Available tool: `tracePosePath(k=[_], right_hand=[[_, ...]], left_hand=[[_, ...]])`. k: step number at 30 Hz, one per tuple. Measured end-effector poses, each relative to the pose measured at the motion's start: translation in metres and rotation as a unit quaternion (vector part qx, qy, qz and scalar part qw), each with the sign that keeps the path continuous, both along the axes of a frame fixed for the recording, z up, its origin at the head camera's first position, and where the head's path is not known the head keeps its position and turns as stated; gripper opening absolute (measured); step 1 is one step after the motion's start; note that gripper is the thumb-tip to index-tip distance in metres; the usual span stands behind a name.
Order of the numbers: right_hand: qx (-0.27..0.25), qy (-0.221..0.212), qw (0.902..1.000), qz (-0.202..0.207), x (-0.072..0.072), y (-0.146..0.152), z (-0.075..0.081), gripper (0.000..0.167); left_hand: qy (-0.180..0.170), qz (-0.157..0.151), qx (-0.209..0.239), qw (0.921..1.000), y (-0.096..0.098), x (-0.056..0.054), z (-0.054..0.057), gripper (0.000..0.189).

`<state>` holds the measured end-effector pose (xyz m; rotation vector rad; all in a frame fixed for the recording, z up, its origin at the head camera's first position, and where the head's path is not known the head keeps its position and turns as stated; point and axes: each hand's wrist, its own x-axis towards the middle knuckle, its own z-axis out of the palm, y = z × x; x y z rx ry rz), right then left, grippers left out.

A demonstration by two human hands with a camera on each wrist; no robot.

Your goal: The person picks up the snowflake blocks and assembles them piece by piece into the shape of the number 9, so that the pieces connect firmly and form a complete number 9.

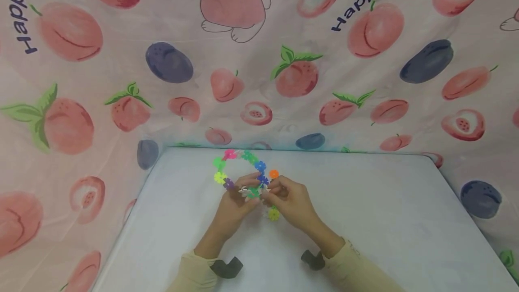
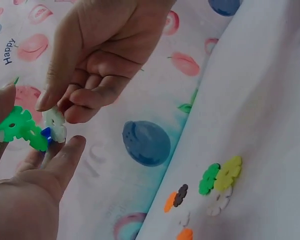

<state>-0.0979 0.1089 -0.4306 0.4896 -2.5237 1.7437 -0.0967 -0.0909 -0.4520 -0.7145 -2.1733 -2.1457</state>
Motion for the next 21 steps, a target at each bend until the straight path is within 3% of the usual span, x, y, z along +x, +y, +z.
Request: tracePosePath(k=[8, 11, 17, 19, 21], right_hand=[[0.011, -0.033, 0.9994, 0.009, -0.008, 0.015, -0.006, 0.011], [0.021, -0.036, 0.9992, 0.0, -0.013, 0.021, -0.007, 0.011], [0.112, -0.053, 0.9921, -0.019, -0.022, 0.029, -0.01, 0.01], [0.164, -0.064, 0.9842, -0.02, -0.026, 0.031, -0.014, 0.011], [0.21, -0.075, 0.9748, -0.014, -0.03, 0.032, -0.019, 0.013]], left_hand=[[-0.02, 0.032, 0.001, 0.9993, -0.003, -0.001, 0.004, 0.032], [-0.034, 0.026, 0.027, 0.9987, -0.004, -0.002, 0.005, 0.03], [-0.067, 0.011, 0.08, 0.9945, -0.004, -0.003, 0.008, 0.031], [-0.087, -0.017, 0.135, 0.9869, -0.005, -0.003, 0.008, 0.029], [-0.109, -0.059, 0.202, 0.9716, -0.006, -0.004, 0.008, 0.034]])
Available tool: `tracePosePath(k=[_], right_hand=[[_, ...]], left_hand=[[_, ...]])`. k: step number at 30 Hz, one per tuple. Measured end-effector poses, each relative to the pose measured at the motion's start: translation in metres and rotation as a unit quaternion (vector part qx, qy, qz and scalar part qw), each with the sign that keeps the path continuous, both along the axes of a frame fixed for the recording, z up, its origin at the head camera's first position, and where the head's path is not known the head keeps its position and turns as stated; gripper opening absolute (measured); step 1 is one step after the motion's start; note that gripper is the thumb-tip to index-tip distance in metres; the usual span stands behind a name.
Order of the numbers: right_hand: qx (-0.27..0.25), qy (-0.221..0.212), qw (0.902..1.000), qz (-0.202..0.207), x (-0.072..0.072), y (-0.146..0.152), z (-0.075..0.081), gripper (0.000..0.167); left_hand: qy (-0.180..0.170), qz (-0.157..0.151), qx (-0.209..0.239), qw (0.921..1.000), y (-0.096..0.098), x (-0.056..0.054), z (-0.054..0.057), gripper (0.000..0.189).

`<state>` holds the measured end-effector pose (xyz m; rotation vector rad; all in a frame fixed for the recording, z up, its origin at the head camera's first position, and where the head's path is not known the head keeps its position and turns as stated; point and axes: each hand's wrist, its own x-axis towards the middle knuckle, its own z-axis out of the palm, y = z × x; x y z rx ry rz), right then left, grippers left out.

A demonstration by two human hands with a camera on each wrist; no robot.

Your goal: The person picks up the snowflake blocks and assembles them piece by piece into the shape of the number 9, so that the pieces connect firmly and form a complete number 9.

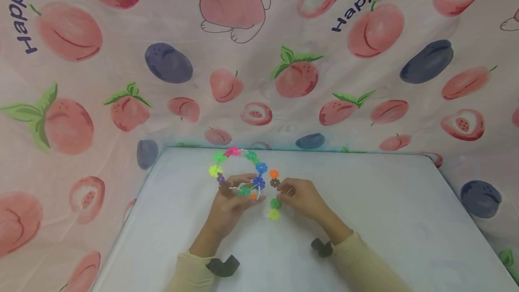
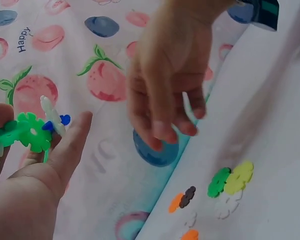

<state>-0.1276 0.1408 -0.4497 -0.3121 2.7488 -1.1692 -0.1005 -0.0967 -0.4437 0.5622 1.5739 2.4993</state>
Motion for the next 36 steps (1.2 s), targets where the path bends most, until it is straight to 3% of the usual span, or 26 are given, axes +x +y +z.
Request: tracePosePath(k=[2, 5, 16, 23, 36], right_hand=[[0.036, -0.017, 0.9991, 0.011, -0.004, 0.001, -0.006, 0.014], [0.068, -0.04, 0.9967, 0.021, -0.008, 0.001, -0.015, 0.016], [0.088, -0.087, 0.9917, 0.035, -0.013, -0.006, -0.035, 0.023], [0.11, -0.079, 0.9898, 0.045, -0.017, -0.01, -0.038, 0.022], [0.099, -0.075, 0.9917, 0.033, -0.016, -0.004, -0.037, 0.021]], left_hand=[[-0.027, -0.045, 0.077, 0.9956, -0.001, -0.001, -0.001, 0.044], [-0.039, -0.066, 0.095, 0.9925, -0.003, -0.002, -0.003, 0.05], [-0.033, -0.073, 0.047, 0.9956, -0.006, -0.006, -0.009, 0.049], [-0.019, -0.064, 0.018, 0.9976, -0.006, -0.009, -0.011, 0.042], [-0.01, -0.035, -0.023, 0.9991, -0.006, -0.008, -0.013, 0.041]])
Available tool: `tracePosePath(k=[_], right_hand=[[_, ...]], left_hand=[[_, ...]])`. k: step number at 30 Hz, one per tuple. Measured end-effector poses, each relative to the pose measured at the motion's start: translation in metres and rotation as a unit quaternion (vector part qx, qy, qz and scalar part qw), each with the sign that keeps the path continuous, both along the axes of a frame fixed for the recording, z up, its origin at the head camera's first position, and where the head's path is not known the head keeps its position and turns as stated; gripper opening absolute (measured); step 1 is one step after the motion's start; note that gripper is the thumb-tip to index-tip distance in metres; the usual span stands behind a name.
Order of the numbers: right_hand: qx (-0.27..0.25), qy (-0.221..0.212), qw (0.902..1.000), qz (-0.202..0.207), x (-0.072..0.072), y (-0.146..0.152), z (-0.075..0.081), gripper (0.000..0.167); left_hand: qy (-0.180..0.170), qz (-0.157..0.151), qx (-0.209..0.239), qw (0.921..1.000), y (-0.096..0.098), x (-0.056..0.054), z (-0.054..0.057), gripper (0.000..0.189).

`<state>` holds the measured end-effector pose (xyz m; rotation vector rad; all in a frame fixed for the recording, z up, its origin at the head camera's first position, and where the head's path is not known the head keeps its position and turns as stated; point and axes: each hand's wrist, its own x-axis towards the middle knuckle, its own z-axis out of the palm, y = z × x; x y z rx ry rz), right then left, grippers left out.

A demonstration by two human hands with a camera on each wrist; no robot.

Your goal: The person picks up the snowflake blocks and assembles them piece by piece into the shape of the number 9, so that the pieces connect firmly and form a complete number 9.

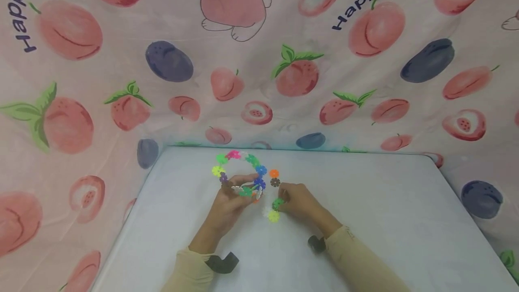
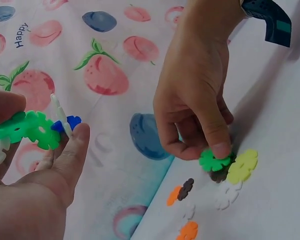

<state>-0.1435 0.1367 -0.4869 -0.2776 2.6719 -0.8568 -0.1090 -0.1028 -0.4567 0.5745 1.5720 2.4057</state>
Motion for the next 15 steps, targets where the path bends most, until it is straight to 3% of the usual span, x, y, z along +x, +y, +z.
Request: tracePosePath(k=[4, 8, 11, 15], right_hand=[[0.0, 0.002, 0.9999, -0.01, 0.001, 0.002, 0.002, 0.018], [-0.027, 0.013, 0.9994, -0.017, 0.001, 0.005, 0.004, 0.016], [-0.1, -0.003, 0.9948, -0.021, 0.004, 0.006, 0.01, 0.014], [-0.226, -0.073, 0.9709, -0.029, 0.013, 0.006, 0.024, 0.017]], left_hand=[[0.022, 0.031, -0.055, 0.9977, 0.001, -0.001, -0.001, 0.044], [0.059, 0.061, -0.136, 0.9871, 0.001, 0.0, 0.001, 0.048], [0.068, 0.077, -0.178, 0.9787, 0.001, 0.001, 0.003, 0.051], [0.068, 0.093, -0.208, 0.9713, 0.002, 0.002, 0.003, 0.049]])
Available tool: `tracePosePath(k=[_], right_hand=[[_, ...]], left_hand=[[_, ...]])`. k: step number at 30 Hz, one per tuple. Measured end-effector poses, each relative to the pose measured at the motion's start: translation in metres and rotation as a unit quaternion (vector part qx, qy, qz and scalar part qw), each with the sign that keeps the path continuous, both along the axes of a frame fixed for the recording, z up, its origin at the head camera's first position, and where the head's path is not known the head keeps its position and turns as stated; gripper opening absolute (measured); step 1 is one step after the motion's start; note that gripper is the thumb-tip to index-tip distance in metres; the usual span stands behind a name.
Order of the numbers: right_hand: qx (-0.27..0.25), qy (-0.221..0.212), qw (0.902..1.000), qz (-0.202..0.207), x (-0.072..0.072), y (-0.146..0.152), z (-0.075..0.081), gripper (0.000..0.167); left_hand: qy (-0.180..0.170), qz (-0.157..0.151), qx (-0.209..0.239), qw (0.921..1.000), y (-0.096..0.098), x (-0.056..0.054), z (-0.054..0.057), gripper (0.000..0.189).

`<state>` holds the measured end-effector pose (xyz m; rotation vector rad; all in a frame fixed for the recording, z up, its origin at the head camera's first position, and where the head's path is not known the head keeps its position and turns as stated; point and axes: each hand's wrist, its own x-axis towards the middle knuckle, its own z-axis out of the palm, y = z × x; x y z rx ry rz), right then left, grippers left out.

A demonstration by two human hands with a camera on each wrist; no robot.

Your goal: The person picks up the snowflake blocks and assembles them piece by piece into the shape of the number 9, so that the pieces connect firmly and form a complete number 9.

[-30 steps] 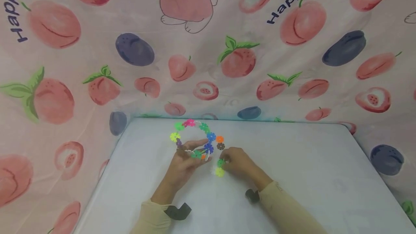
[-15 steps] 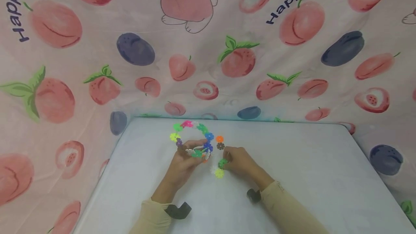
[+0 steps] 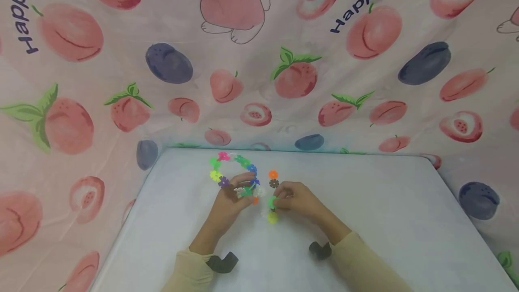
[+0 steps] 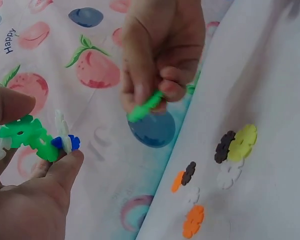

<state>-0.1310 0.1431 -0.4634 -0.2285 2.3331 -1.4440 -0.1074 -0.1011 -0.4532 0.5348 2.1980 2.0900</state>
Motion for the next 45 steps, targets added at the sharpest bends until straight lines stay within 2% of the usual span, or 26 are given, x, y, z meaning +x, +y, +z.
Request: tracePosePath(k=[5, 10, 14, 23, 27, 31, 40, 45], right_hand=[[-0.093, -0.055, 0.994, 0.014, 0.01, -0.005, 0.016, 0.023], [-0.142, -0.08, 0.9865, 0.014, 0.013, -0.011, 0.026, 0.034], [-0.167, -0.1, 0.9809, 0.003, 0.013, -0.014, 0.028, 0.027], [-0.189, -0.128, 0.9735, -0.008, 0.015, -0.022, 0.03, 0.018], [-0.205, -0.136, 0.969, -0.02, 0.015, -0.025, 0.029, 0.014], [-0.223, -0.142, 0.9639, -0.032, 0.016, -0.027, 0.029, 0.011], [-0.257, -0.173, 0.9488, -0.064, 0.018, -0.031, 0.031, 0.011], [-0.263, -0.168, 0.9479, -0.061, 0.019, -0.032, 0.036, 0.007]], left_hand=[[0.016, 0.015, -0.025, 0.9994, 0.001, 0.001, 0.0, 0.042], [0.038, 0.018, -0.057, 0.9975, 0.003, 0.0, 0.0, 0.039], [0.051, 0.006, -0.042, 0.9978, 0.003, 0.0, 0.0, 0.038], [0.075, 0.001, -0.06, 0.9954, 0.006, 0.003, 0.004, 0.035], [0.083, 0.001, -0.055, 0.995, 0.007, 0.004, 0.004, 0.035], [0.091, -0.003, -0.044, 0.9949, 0.008, 0.004, 0.002, 0.035], [0.112, 0.012, -0.012, 0.9936, 0.012, 0.006, 0.0, 0.037], [0.129, 0.005, 0.017, 0.9915, 0.014, 0.006, 0.001, 0.042]])
